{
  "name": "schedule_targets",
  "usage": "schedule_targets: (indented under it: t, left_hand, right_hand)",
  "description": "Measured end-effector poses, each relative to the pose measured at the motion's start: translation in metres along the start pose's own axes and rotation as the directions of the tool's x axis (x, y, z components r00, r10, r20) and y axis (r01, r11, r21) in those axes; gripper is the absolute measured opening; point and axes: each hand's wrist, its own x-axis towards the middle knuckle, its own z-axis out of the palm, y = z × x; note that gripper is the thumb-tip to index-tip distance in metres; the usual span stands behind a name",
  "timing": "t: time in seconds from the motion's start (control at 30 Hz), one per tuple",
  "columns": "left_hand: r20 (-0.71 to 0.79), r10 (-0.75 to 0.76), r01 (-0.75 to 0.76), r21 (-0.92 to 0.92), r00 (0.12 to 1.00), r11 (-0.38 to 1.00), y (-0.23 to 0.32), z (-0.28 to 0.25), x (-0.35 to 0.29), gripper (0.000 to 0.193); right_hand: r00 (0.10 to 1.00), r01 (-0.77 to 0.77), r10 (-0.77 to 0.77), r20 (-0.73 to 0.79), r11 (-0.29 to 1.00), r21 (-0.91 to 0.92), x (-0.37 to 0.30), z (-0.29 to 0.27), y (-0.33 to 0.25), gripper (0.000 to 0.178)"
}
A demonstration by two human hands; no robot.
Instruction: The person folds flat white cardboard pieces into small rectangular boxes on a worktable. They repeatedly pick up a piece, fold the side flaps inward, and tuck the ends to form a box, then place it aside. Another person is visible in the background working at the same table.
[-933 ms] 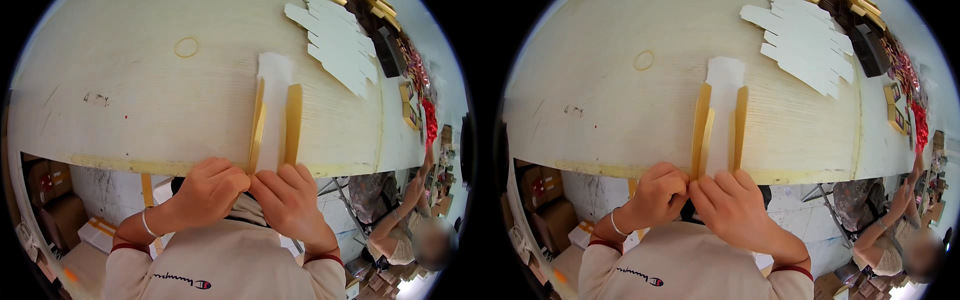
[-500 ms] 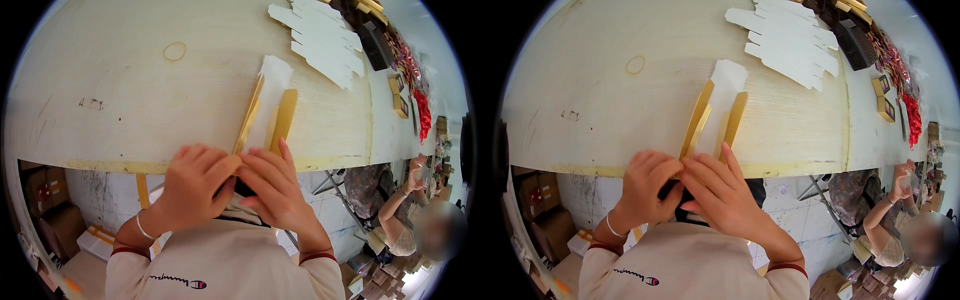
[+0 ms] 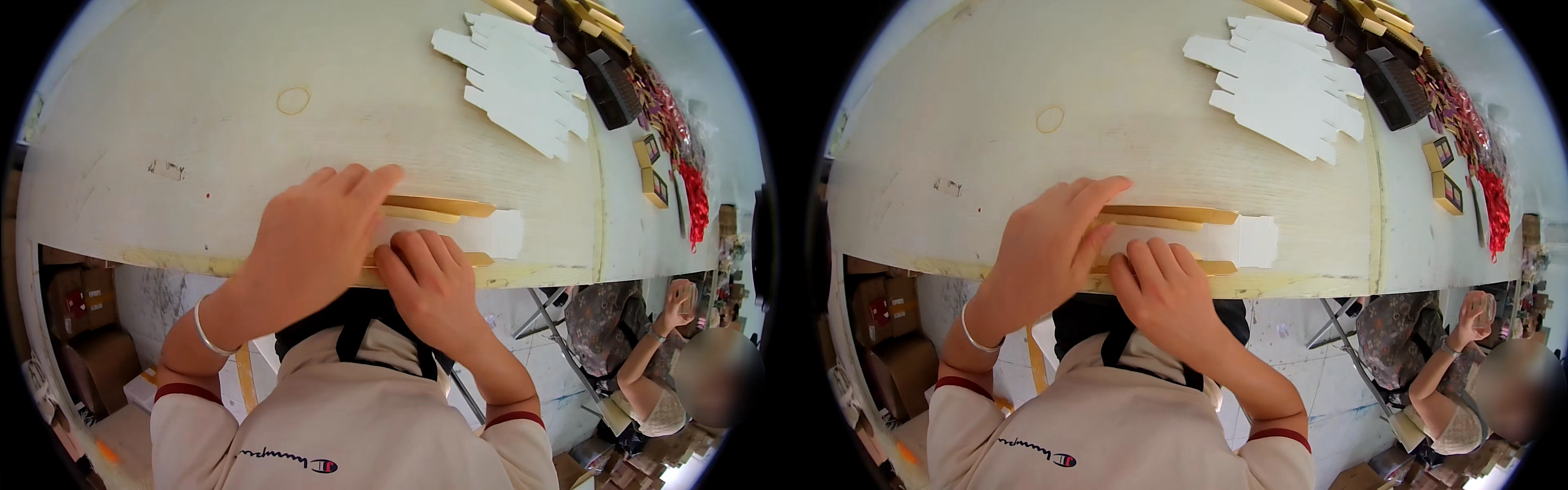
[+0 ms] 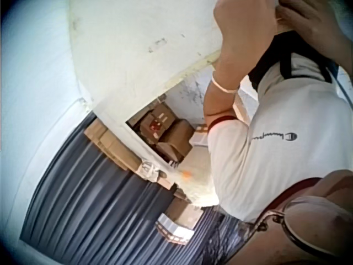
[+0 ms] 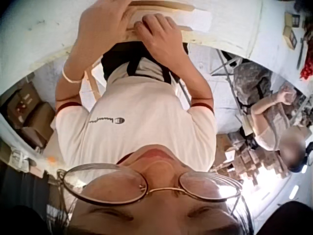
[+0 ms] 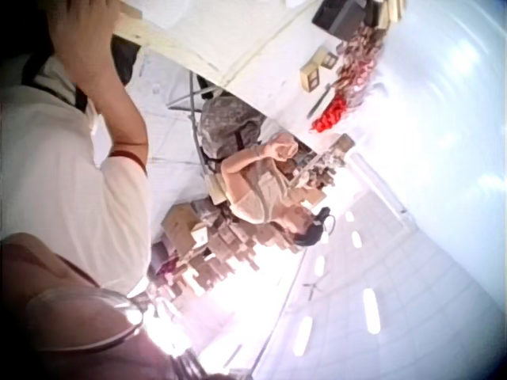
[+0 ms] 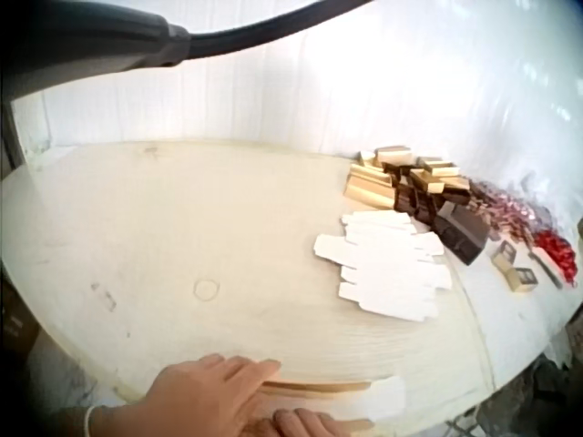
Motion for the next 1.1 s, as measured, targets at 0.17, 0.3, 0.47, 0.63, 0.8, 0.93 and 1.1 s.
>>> schedule_targets:
  t: [0.17,0.3,0.47,0.63,0.8,0.93,1.1]
  left_hand:
    - [0.072,-0.04,0.027,0.168,0.997,0.985,-0.016,0.004,0.005,0.013]
    - [0.101,0.169,-0.187,0.217,0.98,0.958,-0.004,0.016,0.023,0.01]
    - [0.237,0.536,-0.565,0.078,0.811,0.821,-0.019,0.031,0.053,0.013]
    - [0.253,0.785,-0.821,0.084,0.565,0.564,-0.021,0.031,0.077,0.018]
    - [0.089,0.675,-0.664,0.309,0.733,0.681,0.007,-0.009,0.064,0.032]
    - [0.095,0.508,-0.517,0.156,0.856,0.841,0.003,-0.021,-0.002,0.034]
    - [0.151,0.517,-0.51,-0.087,0.843,0.856,-0.022,-0.005,-0.017,0.033]
  right_hand:
    - [0.989,-0.123,0.128,0.08,0.99,-0.062,-0.003,-0.023,-0.001,0.019]
    - [0.989,-0.126,0.116,0.095,0.987,0.101,-0.008,-0.009,0.0,0.018]
    - [0.996,-0.092,0.091,0.012,0.963,0.254,-0.008,-0.038,-0.003,0.026]
    - [0.991,0.014,-0.027,0.13,0.995,0.103,-0.025,-0.066,0.042,0.038]
    - [0.975,0.06,-0.114,0.189,0.962,0.267,-0.028,-0.056,0.061,0.038]
    - [0.971,0.076,-0.144,0.188,0.942,0.327,-0.024,-0.051,0.052,0.038]
    - [0.923,0.118,-0.214,0.32,0.948,0.294,-0.014,-0.061,0.043,0.036]
